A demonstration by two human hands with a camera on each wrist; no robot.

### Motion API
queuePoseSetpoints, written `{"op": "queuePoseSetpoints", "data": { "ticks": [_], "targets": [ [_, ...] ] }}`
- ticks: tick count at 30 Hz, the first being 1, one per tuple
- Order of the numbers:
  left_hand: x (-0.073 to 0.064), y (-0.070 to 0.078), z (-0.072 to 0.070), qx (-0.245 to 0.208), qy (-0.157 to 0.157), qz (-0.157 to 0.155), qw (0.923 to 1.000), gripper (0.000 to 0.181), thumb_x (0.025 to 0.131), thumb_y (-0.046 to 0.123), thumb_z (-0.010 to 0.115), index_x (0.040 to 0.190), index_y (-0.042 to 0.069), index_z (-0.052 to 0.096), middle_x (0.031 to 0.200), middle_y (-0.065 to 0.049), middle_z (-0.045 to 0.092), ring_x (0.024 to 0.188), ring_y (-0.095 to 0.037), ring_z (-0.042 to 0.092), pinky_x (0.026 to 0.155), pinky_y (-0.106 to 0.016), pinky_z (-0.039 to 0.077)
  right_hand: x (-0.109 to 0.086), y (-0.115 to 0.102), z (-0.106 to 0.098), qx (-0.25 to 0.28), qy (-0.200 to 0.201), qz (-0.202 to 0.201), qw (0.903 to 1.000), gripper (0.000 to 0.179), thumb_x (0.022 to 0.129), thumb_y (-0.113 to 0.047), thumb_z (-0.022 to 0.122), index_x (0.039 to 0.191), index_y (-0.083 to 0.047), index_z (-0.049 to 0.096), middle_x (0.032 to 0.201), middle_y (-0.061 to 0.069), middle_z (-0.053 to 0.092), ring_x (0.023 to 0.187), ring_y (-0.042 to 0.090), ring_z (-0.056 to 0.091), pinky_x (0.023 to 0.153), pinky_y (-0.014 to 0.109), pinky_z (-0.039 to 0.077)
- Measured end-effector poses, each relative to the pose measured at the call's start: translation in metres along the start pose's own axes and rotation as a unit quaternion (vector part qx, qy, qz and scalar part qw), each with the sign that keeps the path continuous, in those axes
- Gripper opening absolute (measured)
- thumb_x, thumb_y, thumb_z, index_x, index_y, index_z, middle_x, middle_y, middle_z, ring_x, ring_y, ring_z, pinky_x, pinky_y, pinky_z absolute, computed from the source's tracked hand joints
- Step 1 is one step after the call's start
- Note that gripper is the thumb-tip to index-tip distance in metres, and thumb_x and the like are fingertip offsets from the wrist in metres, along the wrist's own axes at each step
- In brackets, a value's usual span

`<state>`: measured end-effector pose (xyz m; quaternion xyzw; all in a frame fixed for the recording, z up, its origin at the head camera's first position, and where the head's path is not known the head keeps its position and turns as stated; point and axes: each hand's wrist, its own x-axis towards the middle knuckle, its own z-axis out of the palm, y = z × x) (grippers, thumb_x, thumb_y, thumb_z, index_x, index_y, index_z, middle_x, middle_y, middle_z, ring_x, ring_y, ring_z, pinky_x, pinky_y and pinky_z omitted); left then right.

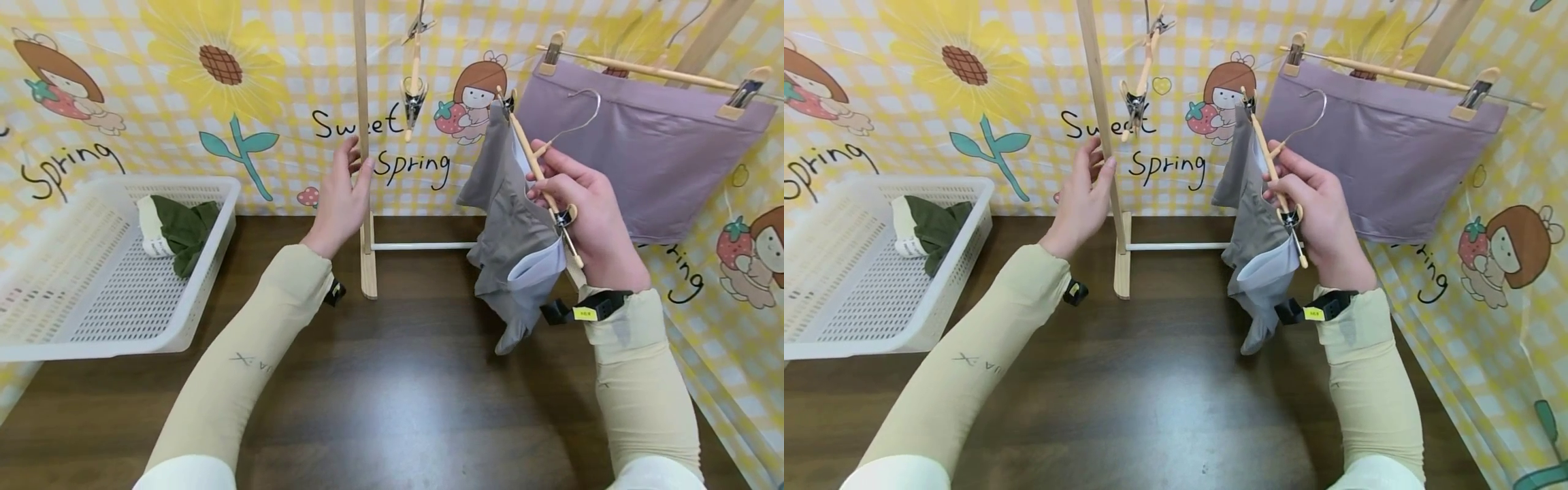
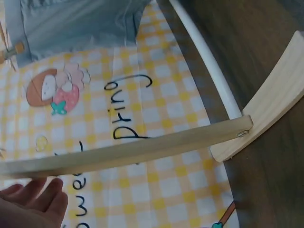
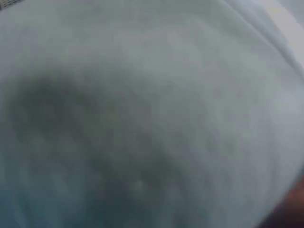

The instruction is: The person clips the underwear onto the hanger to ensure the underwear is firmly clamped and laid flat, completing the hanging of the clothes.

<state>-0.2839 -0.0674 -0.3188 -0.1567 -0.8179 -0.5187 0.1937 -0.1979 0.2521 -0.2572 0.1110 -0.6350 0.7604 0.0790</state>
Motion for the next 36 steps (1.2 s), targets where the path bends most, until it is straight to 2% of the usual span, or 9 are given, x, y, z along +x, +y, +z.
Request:
{"op": "queuePoseSetpoints", "data": {
  "ticks": [5,9,12,14,18,21,25,30,36],
  "targets": [
    [0.012,-0.011,-0.003,-0.024,-0.009,-0.016,0.9995,0.047,0.108,0.033,0.051,0.145,0.004,0.050,0.133,-0.013,0.062,0.117,-0.021,0.062,0.098,-0.031,0.048,0.007,-0.010,-0.001,-0.002,0.008,0.015,0.9998,0.047,0.095,0.006,0.054,0.141,-0.003,0.060,0.120,0.015,0.064,0.083,0.018,0.061,0.073,0.022,0.050],
    [0.018,-0.017,-0.005,-0.030,-0.014,-0.027,0.9991,0.048,0.106,0.037,0.054,0.143,0.007,0.052,0.133,-0.008,0.064,0.116,-0.016,0.061,0.097,-0.026,0.047,0.018,-0.020,0.001,0.024,0.012,0.014,0.9995,0.045,0.095,0.006,0.055,0.139,-0.003,0.062,0.112,0.017,0.064,0.083,0.020,0.061,0.073,0.023,0.051],
    [0.020,-0.019,-0.006,-0.029,-0.010,-0.028,0.9991,0.047,0.106,0.038,0.055,0.142,0.008,0.054,0.132,-0.007,0.065,0.114,-0.014,0.062,0.096,-0.026,0.047,0.028,-0.030,0.002,0.042,0.016,0.010,0.9989,0.044,0.094,0.008,0.055,0.136,-0.001,0.064,0.112,0.019,0.064,0.084,0.020,0.060,0.072,0.023,0.052],
    [0.019,-0.019,-0.006,-0.031,-0.007,-0.026,0.9992,0.045,0.106,0.037,0.055,0.140,0.008,0.055,0.130,-0.007,0.066,0.113,-0.014,0.063,0.096,-0.026,0.048,0.034,-0.038,0.001,0.052,0.015,0.013,0.9985,0.044,0.094,0.009,0.055,0.135,0.000,0.064,0.121,0.020,0.062,0.087,0.021,0.060,0.073,0.023,0.052],
    [0.018,-0.019,-0.006,-0.036,-0.003,-0.021,0.9991,0.044,0.105,0.037,0.056,0.139,0.008,0.056,0.128,-0.006,0.067,0.110,-0.015,0.064,0.095,-0.027,0.048,0.047,-0.056,-0.004,0.048,-0.008,-0.003,0.9988,0.039,0.096,0.009,0.052,0.133,0.005,0.064,0.139,0.019,0.055,0.090,0.022,0.058,0.078,0.024,0.051],
    [0.019,-0.020,-0.006,-0.038,0.000,-0.021,0.9991,0.044,0.105,0.037,0.057,0.138,0.008,0.057,0.127,-0.006,0.068,0.110,-0.015,0.064,0.094,-0.027,0.049,0.056,-0.069,-0.009,0.060,-0.034,-0.024,0.9973,0.035,0.097,0.009,0.049,0.130,0.010,0.063,0.142,0.018,0.053,0.087,0.024,0.059,0.079,0.025,0.051],
    [0.019,-0.020,-0.006,-0.043,0.004,-0.021,0.9989,0.043,0.105,0.035,0.057,0.138,0.008,0.057,0.126,-0.006,0.069,0.108,-0.015,0.065,0.093,-0.027,0.049,0.069,-0.082,-0.015,0.073,-0.053,-0.031,0.9954,0.035,0.098,0.012,0.048,0.130,0.012,0.062,0.133,0.022,0.058,0.084,0.025,0.061,0.075,0.026,0.054],
    [0.020,-0.019,-0.006,-0.042,0.007,-0.026,0.9987,0.044,0.105,0.035,0.058,0.139,0.008,0.057,0.125,-0.005,0.069,0.108,-0.014,0.065,0.093,-0.026,0.049,0.083,-0.091,-0.020,0.044,-0.055,-0.020,0.9974,0.038,0.097,0.011,0.053,0.134,0.007,0.062,0.109,0.021,0.064,0.082,0.024,0.062,0.073,0.025,0.055],
    [0.019,-0.020,-0.005,-0.038,0.007,-0.028,0.9988,0.045,0.105,0.037,0.058,0.139,0.008,0.057,0.126,-0.005,0.069,0.107,-0.015,0.065,0.093,-0.027,0.049,0.095,-0.088,-0.017,0.048,-0.076,0.003,0.9959,0.034,0.099,0.008,0.053,0.131,0.008,0.062,0.112,0.021,0.060,0.082,0.023,0.061,0.070,0.023,0.055]
  ]
}}
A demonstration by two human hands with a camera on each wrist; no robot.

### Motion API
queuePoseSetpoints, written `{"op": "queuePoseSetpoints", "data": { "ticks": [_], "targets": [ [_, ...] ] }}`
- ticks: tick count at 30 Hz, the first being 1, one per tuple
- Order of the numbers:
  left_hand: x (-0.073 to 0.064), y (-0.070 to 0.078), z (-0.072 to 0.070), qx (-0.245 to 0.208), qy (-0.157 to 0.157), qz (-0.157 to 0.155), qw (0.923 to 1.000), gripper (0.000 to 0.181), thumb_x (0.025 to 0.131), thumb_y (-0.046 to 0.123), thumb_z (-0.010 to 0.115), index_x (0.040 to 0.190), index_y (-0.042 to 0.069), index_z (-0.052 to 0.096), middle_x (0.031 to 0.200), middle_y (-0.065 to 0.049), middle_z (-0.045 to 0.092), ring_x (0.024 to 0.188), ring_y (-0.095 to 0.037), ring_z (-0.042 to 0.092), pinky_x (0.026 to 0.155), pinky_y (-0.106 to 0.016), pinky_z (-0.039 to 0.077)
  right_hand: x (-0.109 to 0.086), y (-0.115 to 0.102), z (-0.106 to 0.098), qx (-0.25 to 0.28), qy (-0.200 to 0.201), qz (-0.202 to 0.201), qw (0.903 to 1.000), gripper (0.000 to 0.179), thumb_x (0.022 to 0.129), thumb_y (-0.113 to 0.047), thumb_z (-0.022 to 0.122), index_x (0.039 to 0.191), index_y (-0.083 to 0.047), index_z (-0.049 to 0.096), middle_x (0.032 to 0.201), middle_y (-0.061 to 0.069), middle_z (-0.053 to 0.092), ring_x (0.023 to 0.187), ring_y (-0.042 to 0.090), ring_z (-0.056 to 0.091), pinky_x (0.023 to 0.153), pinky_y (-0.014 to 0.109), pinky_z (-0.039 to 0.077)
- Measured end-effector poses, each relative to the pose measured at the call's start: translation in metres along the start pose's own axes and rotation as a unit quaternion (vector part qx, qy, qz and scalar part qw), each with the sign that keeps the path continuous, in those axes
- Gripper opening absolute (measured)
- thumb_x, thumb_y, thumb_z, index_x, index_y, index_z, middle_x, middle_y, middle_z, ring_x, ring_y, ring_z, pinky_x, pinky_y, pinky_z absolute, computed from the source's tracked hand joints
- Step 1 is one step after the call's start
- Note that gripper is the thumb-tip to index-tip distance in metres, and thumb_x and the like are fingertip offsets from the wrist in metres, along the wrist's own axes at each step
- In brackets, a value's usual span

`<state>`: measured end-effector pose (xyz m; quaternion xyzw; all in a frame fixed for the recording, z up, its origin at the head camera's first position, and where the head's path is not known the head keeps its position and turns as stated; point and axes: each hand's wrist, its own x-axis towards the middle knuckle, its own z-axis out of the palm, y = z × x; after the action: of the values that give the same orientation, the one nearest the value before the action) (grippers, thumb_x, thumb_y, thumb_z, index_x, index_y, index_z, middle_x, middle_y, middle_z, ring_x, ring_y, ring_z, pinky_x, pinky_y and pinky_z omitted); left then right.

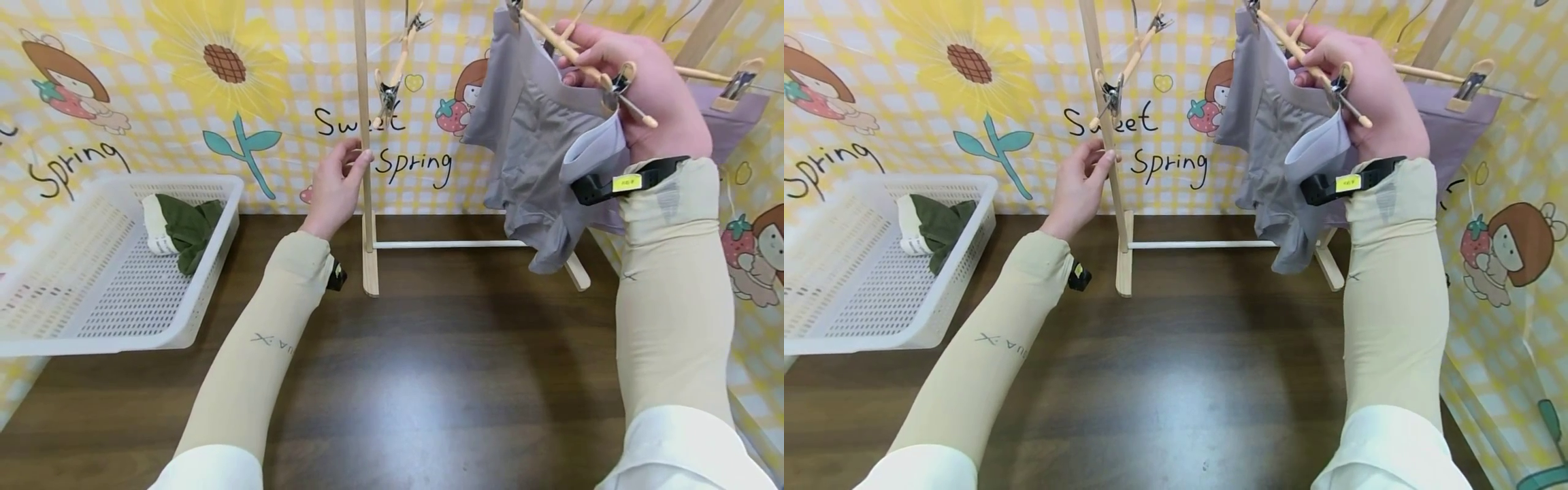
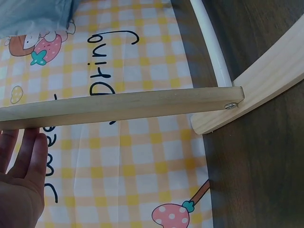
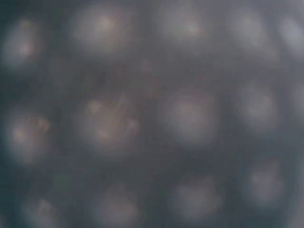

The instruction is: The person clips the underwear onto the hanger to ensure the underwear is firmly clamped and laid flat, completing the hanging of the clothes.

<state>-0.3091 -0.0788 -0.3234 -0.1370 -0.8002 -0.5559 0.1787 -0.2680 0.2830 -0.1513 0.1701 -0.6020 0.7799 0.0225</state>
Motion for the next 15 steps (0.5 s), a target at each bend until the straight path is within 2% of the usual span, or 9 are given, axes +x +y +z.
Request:
{"op": "queuePoseSetpoints", "data": {
  "ticks": [4,6,9,10,12,13,15],
  "targets": [
    [0.000,-0.001,0.000,-0.001,0.000,-0.003,1.0000,0.045,0.105,0.038,0.057,0.140,0.009,0.057,0.126,-0.004,0.069,0.107,-0.015,0.065,0.093,-0.027,0.049,0.004,0.008,-0.001,-0.037,-0.011,0.009,0.9992,0.029,0.097,0.006,0.058,0.125,0.010,0.066,0.118,0.019,0.062,0.086,0.022,0.060,0.069,0.020,0.052],
    [0.000,-0.001,0.000,-0.002,0.001,-0.004,1.0000,0.045,0.105,0.038,0.057,0.140,0.010,0.057,0.126,-0.003,0.069,0.107,-0.015,0.065,0.094,-0.028,0.048,0.005,0.014,-0.004,-0.087,-0.022,0.023,0.9957,0.030,0.098,0.002,0.059,0.126,0.007,0.067,0.107,0.016,0.065,0.083,0.021,0.056,0.068,0.019,0.047],
    [0.000,-0.001,0.000,-0.003,0.002,-0.004,1.0000,0.045,0.105,0.038,0.057,0.140,0.010,0.057,0.127,-0.003,0.068,0.107,-0.014,0.064,0.093,-0.028,0.049,0.004,0.021,-0.009,-0.206,-0.045,0.039,0.9768,0.031,0.102,-0.006,0.056,0.131,0.001,0.065,0.086,0.010,0.064,0.076,0.022,0.050,0.064,0.024,0.040],
    [0.000,0.000,0.000,-0.003,0.002,-0.003,1.0000,0.045,0.105,0.038,0.057,0.140,0.010,0.057,0.126,-0.003,0.069,0.107,-0.014,0.065,0.093,-0.028,0.049,0.004,0.023,-0.010,-0.223,-0.052,0.047,0.9723,0.033,0.103,-0.007,0.055,0.135,-0.002,0.063,0.083,0.008,0.062,0.073,0.022,0.048,0.062,0.025,0.038],
    [0.000,0.000,0.000,-0.004,0.001,-0.003,1.0000,0.044,0.105,0.037,0.057,0.139,0.010,0.057,0.126,-0.003,0.069,0.106,-0.015,0.065,0.093,-0.029,0.049,0.003,0.025,-0.010,-0.230,-0.054,0.058,0.9700,0.033,0.104,-0.008,0.054,0.137,-0.004,0.062,0.074,0.007,0.059,0.065,0.022,0.043,0.054,0.025,0.035],
    [0.000,0.000,0.000,-0.005,-0.001,-0.002,1.0000,0.044,0.105,0.037,0.057,0.139,0.009,0.057,0.125,-0.004,0.069,0.106,-0.015,0.065,0.092,-0.029,0.049,0.003,0.025,-0.010,-0.217,-0.051,0.058,0.9732,0.034,0.104,-0.008,0.053,0.137,-0.004,0.062,0.073,0.007,0.059,0.065,0.021,0.044,0.054,0.025,0.035],
    [0.000,0.000,0.000,-0.004,-0.002,-0.003,1.0000,0.044,0.105,0.037,0.057,0.139,0.009,0.057,0.126,-0.004,0.069,0.106,-0.014,0.065,0.093,-0.028,0.049,0.003,0.022,-0.007,-0.157,-0.039,0.055,0.9853,0.035,0.103,-0.004,0.055,0.136,-0.001,0.063,0.075,0.009,0.063,0.067,0.021,0.047,0.052,0.024,0.035]
  ]
}}
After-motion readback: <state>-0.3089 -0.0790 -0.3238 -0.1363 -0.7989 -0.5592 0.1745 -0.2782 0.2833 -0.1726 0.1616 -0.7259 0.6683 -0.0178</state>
